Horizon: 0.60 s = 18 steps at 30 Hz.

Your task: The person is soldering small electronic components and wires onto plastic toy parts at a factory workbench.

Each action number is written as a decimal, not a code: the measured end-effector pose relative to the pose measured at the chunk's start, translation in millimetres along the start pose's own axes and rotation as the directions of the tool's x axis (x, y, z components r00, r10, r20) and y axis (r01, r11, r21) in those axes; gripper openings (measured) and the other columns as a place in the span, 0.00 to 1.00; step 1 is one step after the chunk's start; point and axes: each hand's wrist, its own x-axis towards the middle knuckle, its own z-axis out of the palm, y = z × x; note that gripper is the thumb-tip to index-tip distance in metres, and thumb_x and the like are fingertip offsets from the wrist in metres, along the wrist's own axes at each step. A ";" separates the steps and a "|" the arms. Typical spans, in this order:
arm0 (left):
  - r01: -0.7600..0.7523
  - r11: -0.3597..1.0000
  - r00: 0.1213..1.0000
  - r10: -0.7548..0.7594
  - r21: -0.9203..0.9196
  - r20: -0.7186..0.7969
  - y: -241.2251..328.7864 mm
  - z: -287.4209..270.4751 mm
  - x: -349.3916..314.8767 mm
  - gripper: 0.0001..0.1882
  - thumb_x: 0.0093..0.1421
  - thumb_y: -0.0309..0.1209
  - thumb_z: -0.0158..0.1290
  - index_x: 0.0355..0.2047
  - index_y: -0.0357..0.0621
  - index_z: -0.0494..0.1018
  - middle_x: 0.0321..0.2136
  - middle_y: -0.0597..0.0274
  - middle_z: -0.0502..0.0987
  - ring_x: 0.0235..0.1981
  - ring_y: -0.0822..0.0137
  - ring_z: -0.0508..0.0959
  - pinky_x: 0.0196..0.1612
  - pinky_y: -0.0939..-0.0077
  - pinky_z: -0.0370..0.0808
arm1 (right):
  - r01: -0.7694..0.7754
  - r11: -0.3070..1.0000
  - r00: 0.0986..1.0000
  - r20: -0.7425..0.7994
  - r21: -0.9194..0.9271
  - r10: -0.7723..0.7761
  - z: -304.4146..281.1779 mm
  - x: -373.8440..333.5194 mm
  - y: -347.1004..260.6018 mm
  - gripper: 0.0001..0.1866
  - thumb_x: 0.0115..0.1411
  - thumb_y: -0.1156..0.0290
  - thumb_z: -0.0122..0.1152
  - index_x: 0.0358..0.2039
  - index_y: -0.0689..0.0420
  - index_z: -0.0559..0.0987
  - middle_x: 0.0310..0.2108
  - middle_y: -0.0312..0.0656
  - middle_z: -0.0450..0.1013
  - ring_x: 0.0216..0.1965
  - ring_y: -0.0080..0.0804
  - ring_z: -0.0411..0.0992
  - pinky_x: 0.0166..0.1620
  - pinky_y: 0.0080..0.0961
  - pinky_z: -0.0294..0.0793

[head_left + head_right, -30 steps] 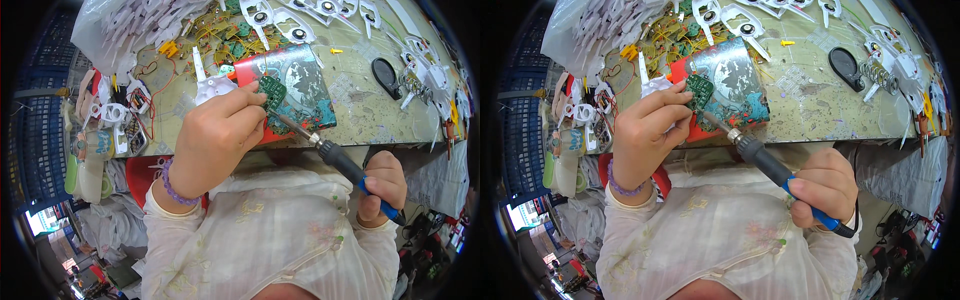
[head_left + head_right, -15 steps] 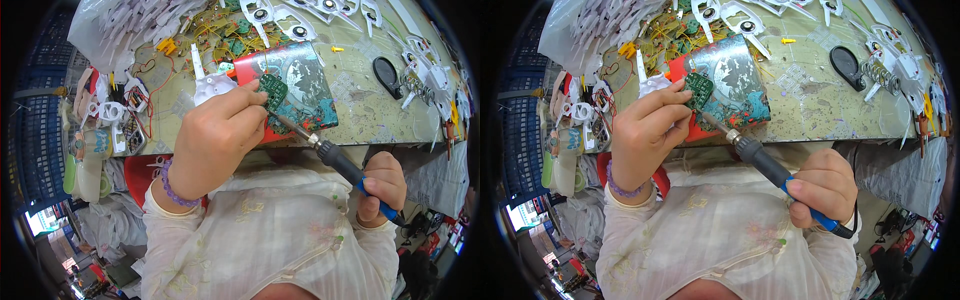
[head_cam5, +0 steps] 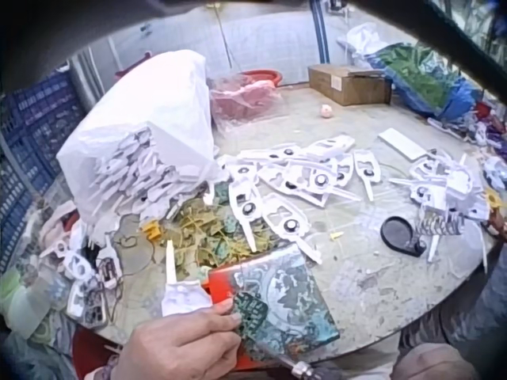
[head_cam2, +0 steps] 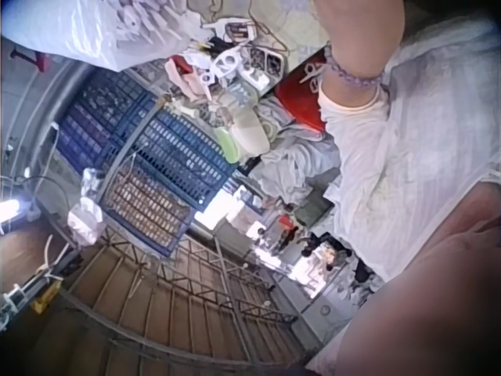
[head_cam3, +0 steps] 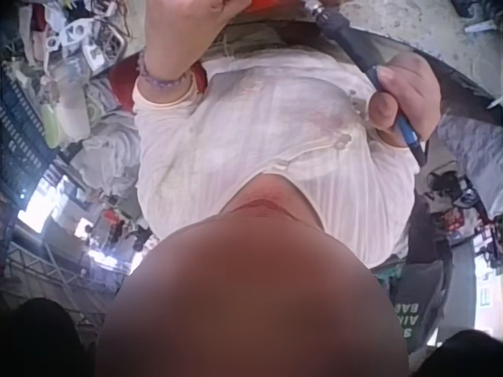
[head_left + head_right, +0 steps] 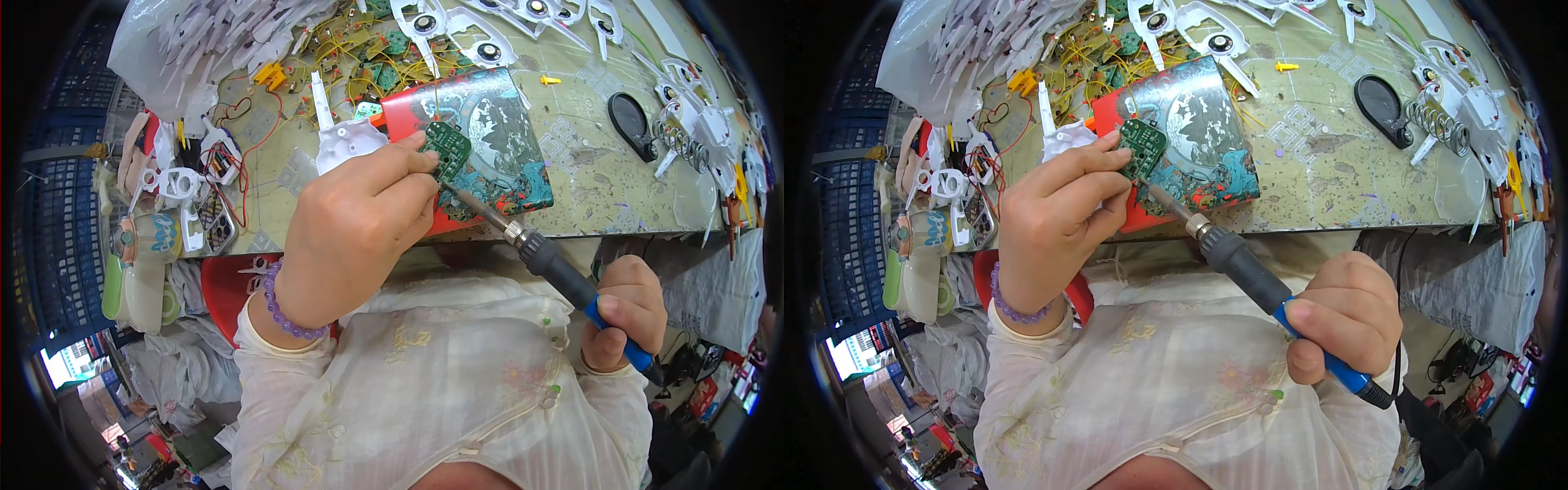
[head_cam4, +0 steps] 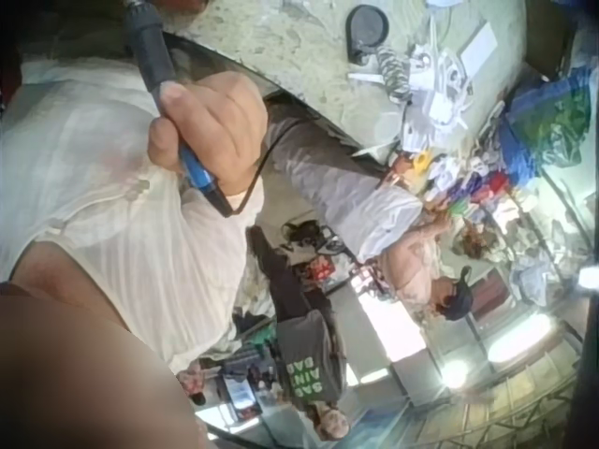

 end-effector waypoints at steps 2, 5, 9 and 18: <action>-0.001 1.000 1.000 0.001 -0.002 -0.004 -0.2 0.4 0.6 0.07 0.42 0.17 0.59 0.23 0.36 0.73 0.30 0.56 0.78 0.38 0.58 0.80 0.35 0.73 0.77 | -0.003 1.000 1.000 0.002 -0.007 0.003 -0.5 0.0 -0.2 0.11 0.55 0.67 0.58 0.32 0.63 0.74 0.18 0.38 0.69 0.16 0.29 0.65 0.17 0.23 0.60; 0.003 1.000 1.000 -0.003 0.000 -0.006 0.2 0.8 0.8 0.07 0.42 0.17 0.59 0.23 0.36 0.73 0.29 0.57 0.78 0.38 0.58 0.80 0.35 0.74 0.77 | 0.004 1.000 1.000 0.023 -0.015 -0.004 -0.9 0.8 0.7 0.12 0.56 0.67 0.58 0.33 0.62 0.73 0.18 0.38 0.69 0.15 0.29 0.64 0.17 0.24 0.60; 0.005 1.000 1.000 -0.005 0.011 -0.007 0.7 0.2 0.5 0.06 0.42 0.17 0.59 0.23 0.36 0.73 0.29 0.57 0.78 0.38 0.58 0.80 0.35 0.74 0.77 | 0.011 1.000 0.999 0.033 -0.013 -0.011 -1.0 1.7 0.8 0.11 0.56 0.66 0.58 0.33 0.62 0.73 0.18 0.38 0.69 0.16 0.29 0.64 0.18 0.24 0.61; -0.003 1.000 1.000 0.003 0.031 0.004 0.8 -1.0 0.5 0.06 0.43 0.17 0.58 0.23 0.36 0.73 0.30 0.57 0.78 0.38 0.58 0.80 0.35 0.74 0.77 | 0.023 1.000 1.000 -0.015 -0.011 -0.023 -0.1 0.6 0.3 0.11 0.57 0.66 0.57 0.32 0.62 0.73 0.18 0.38 0.69 0.16 0.29 0.64 0.17 0.23 0.60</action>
